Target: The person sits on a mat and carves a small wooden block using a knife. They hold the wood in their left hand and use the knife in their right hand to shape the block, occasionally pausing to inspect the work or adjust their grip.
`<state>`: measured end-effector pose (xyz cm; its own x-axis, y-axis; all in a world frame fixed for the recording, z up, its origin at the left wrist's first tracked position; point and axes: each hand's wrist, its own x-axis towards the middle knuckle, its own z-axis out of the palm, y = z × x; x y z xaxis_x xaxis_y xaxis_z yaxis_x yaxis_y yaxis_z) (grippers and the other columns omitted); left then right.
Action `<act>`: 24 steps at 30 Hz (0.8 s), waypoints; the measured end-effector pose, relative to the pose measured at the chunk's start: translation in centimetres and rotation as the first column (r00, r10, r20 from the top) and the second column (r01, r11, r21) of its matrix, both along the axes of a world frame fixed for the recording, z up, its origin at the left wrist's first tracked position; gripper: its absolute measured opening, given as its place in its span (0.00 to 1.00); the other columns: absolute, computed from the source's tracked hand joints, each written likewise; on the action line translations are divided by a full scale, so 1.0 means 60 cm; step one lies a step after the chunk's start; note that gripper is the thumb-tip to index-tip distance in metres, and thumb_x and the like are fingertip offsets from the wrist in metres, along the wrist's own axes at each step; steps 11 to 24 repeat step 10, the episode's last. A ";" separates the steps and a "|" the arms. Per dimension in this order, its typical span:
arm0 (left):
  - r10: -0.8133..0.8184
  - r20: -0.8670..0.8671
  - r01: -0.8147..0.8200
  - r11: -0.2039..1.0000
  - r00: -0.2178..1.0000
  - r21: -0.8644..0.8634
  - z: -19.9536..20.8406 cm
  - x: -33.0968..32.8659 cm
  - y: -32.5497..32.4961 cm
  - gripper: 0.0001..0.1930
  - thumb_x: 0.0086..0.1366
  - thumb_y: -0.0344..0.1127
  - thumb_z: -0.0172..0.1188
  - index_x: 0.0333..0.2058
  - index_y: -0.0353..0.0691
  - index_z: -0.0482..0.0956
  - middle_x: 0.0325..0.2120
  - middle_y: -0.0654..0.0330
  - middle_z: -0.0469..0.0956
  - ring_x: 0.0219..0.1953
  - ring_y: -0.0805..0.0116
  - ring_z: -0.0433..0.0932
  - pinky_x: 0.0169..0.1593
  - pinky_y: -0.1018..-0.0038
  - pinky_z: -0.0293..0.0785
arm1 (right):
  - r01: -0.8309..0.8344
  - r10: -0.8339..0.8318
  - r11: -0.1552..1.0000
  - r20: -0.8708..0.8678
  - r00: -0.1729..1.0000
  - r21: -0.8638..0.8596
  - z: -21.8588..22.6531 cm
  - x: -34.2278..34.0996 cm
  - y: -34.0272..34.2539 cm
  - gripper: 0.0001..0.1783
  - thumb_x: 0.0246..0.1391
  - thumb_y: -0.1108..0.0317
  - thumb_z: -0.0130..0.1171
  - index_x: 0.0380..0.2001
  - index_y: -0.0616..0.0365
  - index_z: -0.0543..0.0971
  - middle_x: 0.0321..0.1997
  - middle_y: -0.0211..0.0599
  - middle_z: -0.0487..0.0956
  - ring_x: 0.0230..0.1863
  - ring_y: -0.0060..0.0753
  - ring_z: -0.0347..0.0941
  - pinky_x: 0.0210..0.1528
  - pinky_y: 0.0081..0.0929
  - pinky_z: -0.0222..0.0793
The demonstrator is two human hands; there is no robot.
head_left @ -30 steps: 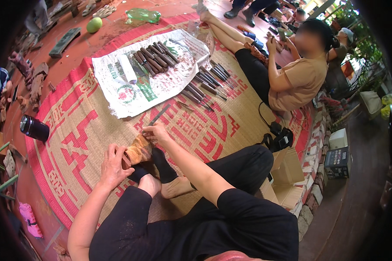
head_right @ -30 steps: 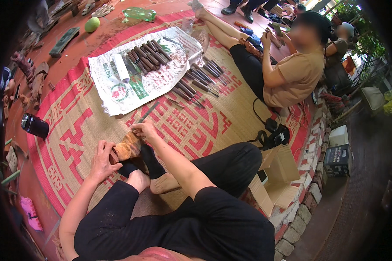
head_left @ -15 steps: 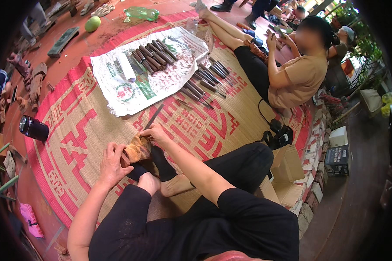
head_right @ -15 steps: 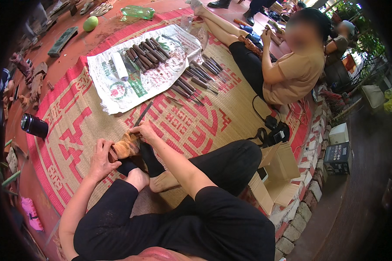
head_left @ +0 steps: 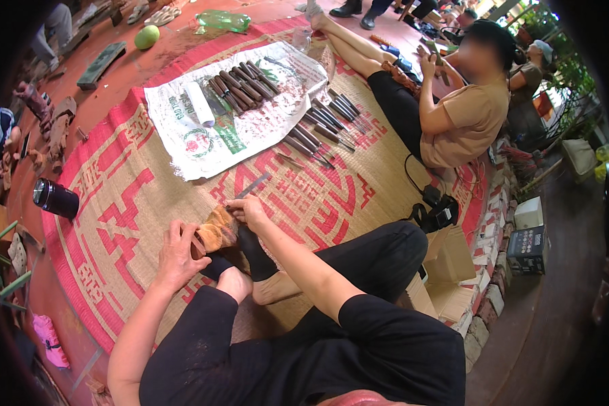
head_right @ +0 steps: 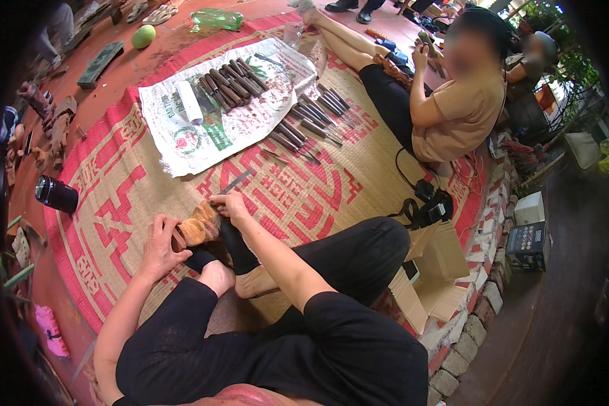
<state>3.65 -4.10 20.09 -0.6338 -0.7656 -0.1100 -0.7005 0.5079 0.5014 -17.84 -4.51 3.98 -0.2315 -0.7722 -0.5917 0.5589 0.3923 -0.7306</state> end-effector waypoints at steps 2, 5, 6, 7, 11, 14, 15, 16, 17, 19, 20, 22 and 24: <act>-0.008 -0.008 0.008 1.000 1.000 -0.011 -0.006 0.003 -0.001 0.35 0.36 0.33 0.72 0.47 0.45 0.66 0.44 0.54 0.60 0.49 0.49 0.65 0.48 0.57 0.70 | 0.130 -0.131 0.991 0.107 0.986 0.011 -0.008 -0.002 0.003 0.11 0.42 0.71 0.64 0.24 0.57 0.70 0.24 0.36 0.76 0.23 0.27 0.72 0.24 0.20 0.65; -0.006 -0.005 0.006 1.000 1.000 -0.009 -0.010 0.005 -0.002 0.35 0.36 0.33 0.72 0.47 0.45 0.66 0.44 0.54 0.60 0.49 0.49 0.65 0.48 0.57 0.70 | 0.091 -0.090 0.996 0.071 0.993 -0.007 -0.004 0.002 0.004 0.10 0.43 0.71 0.64 0.26 0.57 0.72 0.25 0.34 0.77 0.20 0.26 0.72 0.21 0.18 0.64; -0.003 -0.002 0.003 1.000 1.000 -0.005 -0.011 0.005 -0.002 0.35 0.37 0.33 0.72 0.47 0.45 0.66 0.44 0.54 0.60 0.49 0.49 0.65 0.48 0.57 0.70 | 0.047 -0.046 0.999 0.029 0.999 -0.022 -0.003 0.004 0.005 0.10 0.43 0.71 0.64 0.27 0.57 0.73 0.25 0.34 0.77 0.19 0.25 0.71 0.20 0.17 0.63; -0.009 -0.005 0.009 1.000 1.000 -0.005 -0.010 0.005 -0.003 0.35 0.37 0.33 0.71 0.47 0.45 0.66 0.44 0.54 0.60 0.49 0.49 0.65 0.48 0.57 0.70 | -0.022 0.021 0.999 -0.045 0.999 -0.030 -0.005 0.004 0.005 0.09 0.43 0.71 0.64 0.27 0.57 0.73 0.25 0.33 0.77 0.19 0.25 0.71 0.20 0.17 0.63; -0.015 -0.007 0.015 1.000 1.000 -0.004 -0.007 0.009 -0.004 0.35 0.37 0.33 0.71 0.47 0.45 0.66 0.44 0.54 0.60 0.50 0.48 0.64 0.48 0.56 0.69 | -0.165 0.157 0.986 -0.190 0.969 -0.030 -0.013 0.006 0.007 0.09 0.42 0.70 0.64 0.29 0.58 0.75 0.25 0.32 0.77 0.20 0.24 0.71 0.21 0.18 0.63; -0.015 -0.007 0.015 1.000 1.000 -0.004 -0.007 0.009 -0.004 0.35 0.37 0.33 0.71 0.47 0.45 0.66 0.44 0.54 0.60 0.50 0.48 0.64 0.48 0.56 0.69 | -0.165 0.157 0.986 -0.190 0.969 -0.030 -0.013 0.006 0.007 0.09 0.42 0.70 0.64 0.29 0.58 0.75 0.25 0.32 0.77 0.20 0.24 0.71 0.21 0.18 0.63; -0.015 -0.007 0.015 1.000 1.000 -0.004 -0.007 0.009 -0.004 0.35 0.37 0.33 0.71 0.47 0.45 0.66 0.44 0.54 0.60 0.50 0.48 0.64 0.48 0.56 0.69 | -0.165 0.157 0.986 -0.190 0.969 -0.030 -0.013 0.006 0.007 0.09 0.42 0.70 0.64 0.29 0.58 0.75 0.25 0.32 0.77 0.20 0.24 0.71 0.21 0.18 0.63; -0.015 -0.007 0.015 1.000 1.000 -0.004 -0.007 0.009 -0.004 0.35 0.37 0.33 0.71 0.47 0.45 0.66 0.44 0.54 0.60 0.50 0.48 0.64 0.48 0.56 0.69 | -0.165 0.157 0.986 -0.190 0.969 -0.030 -0.013 0.006 0.007 0.09 0.42 0.70 0.64 0.29 0.58 0.75 0.25 0.32 0.77 0.20 0.24 0.71 0.21 0.18 0.63; -0.015 -0.007 0.015 1.000 1.000 -0.004 -0.007 0.009 -0.004 0.35 0.37 0.33 0.71 0.47 0.45 0.66 0.44 0.54 0.60 0.50 0.48 0.64 0.48 0.56 0.69 | -0.165 0.157 0.986 -0.190 0.969 -0.030 -0.013 0.006 0.007 0.09 0.42 0.70 0.64 0.29 0.58 0.75 0.25 0.32 0.77 0.20 0.24 0.71 0.21 0.18 0.63; -0.015 -0.007 0.015 1.000 1.000 -0.004 -0.007 0.009 -0.004 0.35 0.37 0.33 0.71 0.47 0.45 0.66 0.44 0.54 0.60 0.50 0.48 0.64 0.48 0.56 0.69 | -0.165 0.157 0.986 -0.190 0.969 -0.030 -0.013 0.006 0.007 0.09 0.42 0.70 0.64 0.29 0.58 0.75 0.25 0.32 0.77 0.20 0.24 0.71 0.21 0.18 0.63; -0.015 -0.007 0.015 1.000 1.000 -0.004 -0.007 0.009 -0.004 0.35 0.37 0.33 0.71 0.47 0.45 0.66 0.44 0.54 0.60 0.50 0.48 0.64 0.48 0.56 0.69 | -0.165 0.157 0.986 -0.190 0.969 -0.030 -0.013 0.006 0.007 0.09 0.42 0.70 0.64 0.29 0.58 0.75 0.25 0.32 0.77 0.20 0.24 0.71 0.21 0.18 0.63; -0.015 -0.007 0.015 1.000 1.000 -0.004 -0.007 0.009 -0.004 0.35 0.37 0.33 0.71 0.47 0.45 0.66 0.44 0.54 0.60 0.50 0.48 0.64 0.48 0.56 0.69 | -0.165 0.157 0.986 -0.190 0.969 -0.030 -0.013 0.006 0.007 0.09 0.42 0.70 0.64 0.29 0.58 0.75 0.25 0.32 0.77 0.20 0.24 0.71 0.21 0.18 0.63; -0.015 -0.007 0.015 1.000 1.000 -0.004 -0.007 0.009 -0.004 0.35 0.37 0.33 0.71 0.47 0.45 0.66 0.44 0.54 0.60 0.50 0.48 0.64 0.48 0.56 0.69 | -0.165 0.157 0.986 -0.190 0.969 -0.030 -0.013 0.006 0.007 0.09 0.42 0.70 0.64 0.29 0.58 0.75 0.25 0.32 0.77 0.20 0.24 0.71 0.21 0.18 0.63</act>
